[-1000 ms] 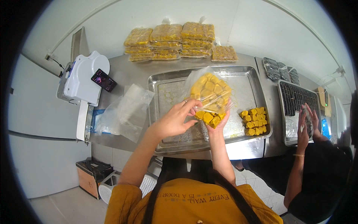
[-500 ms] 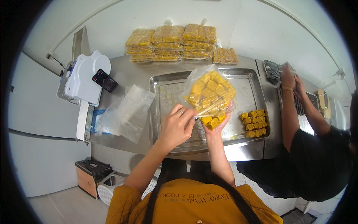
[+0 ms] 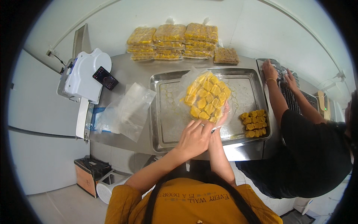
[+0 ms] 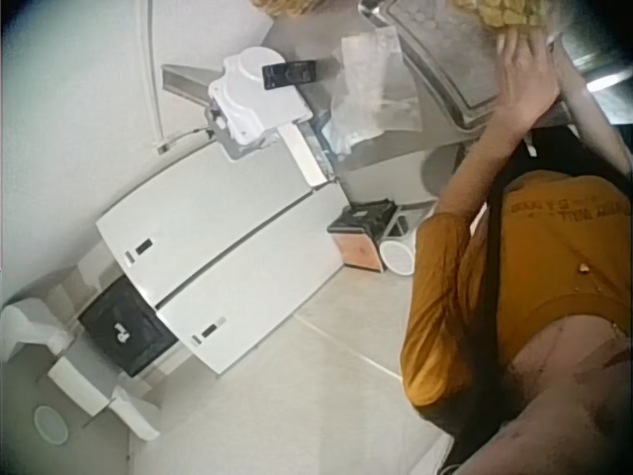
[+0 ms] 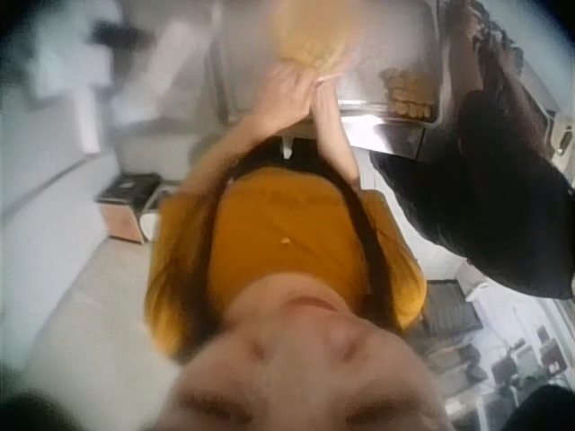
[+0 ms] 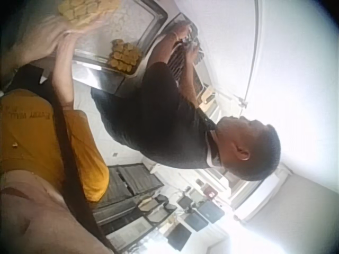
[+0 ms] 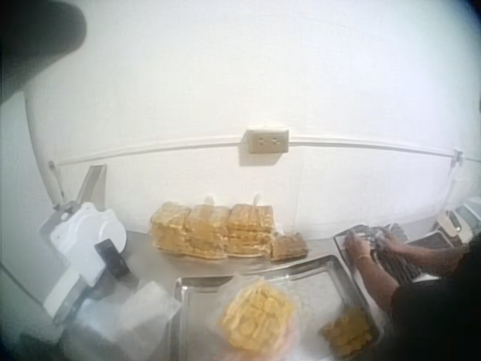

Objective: The person places yellow snack pieces from a metal tray into clear plastic bags, then seals each bag and stacks it on the counter. The person repeats this process for multiple bags throughout the clip.

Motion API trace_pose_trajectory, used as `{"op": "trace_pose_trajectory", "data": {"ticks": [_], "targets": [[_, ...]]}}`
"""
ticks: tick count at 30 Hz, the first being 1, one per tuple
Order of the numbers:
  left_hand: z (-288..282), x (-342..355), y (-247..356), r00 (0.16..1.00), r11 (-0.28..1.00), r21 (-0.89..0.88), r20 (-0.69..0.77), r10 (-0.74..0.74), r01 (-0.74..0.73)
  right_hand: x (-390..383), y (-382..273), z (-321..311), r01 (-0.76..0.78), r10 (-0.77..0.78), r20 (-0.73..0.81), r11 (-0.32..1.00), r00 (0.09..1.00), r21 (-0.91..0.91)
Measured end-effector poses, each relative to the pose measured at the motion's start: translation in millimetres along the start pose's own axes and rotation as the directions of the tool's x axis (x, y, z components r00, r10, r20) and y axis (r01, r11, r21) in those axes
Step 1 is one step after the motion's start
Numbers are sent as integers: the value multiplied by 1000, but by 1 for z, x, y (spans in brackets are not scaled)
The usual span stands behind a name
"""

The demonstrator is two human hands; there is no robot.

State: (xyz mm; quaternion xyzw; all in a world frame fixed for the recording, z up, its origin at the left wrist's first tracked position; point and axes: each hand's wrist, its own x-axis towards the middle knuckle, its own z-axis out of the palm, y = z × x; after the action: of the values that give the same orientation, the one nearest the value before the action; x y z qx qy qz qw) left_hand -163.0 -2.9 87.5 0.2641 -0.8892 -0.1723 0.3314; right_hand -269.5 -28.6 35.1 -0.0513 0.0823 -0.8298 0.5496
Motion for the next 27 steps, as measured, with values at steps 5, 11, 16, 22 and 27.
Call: {"op": "trace_pose_trajectory", "data": {"ticks": [5,11,16,22,27], "targets": [[11,-3,10,993,995,-25,62,100,-99,-1,-3,-5,-107,100,-141,993,985,-43],[12,-18,14,996,976,-200,45,-80,87,-5,-4,4,-100,99,-182,995,978,4],[3,-31,-1,833,579,-724,-10,-553,375,-11,-10,15,-107,108,-139,994,984,14],[-14,-9,-36,589,132,-770,354,-727,625,-19,-7,22,-174,162,-210,984,964,-38],[-25,-1,-43,555,154,-709,377,-741,688,-25,-5,17,-179,178,-109,984,978,9]]}}
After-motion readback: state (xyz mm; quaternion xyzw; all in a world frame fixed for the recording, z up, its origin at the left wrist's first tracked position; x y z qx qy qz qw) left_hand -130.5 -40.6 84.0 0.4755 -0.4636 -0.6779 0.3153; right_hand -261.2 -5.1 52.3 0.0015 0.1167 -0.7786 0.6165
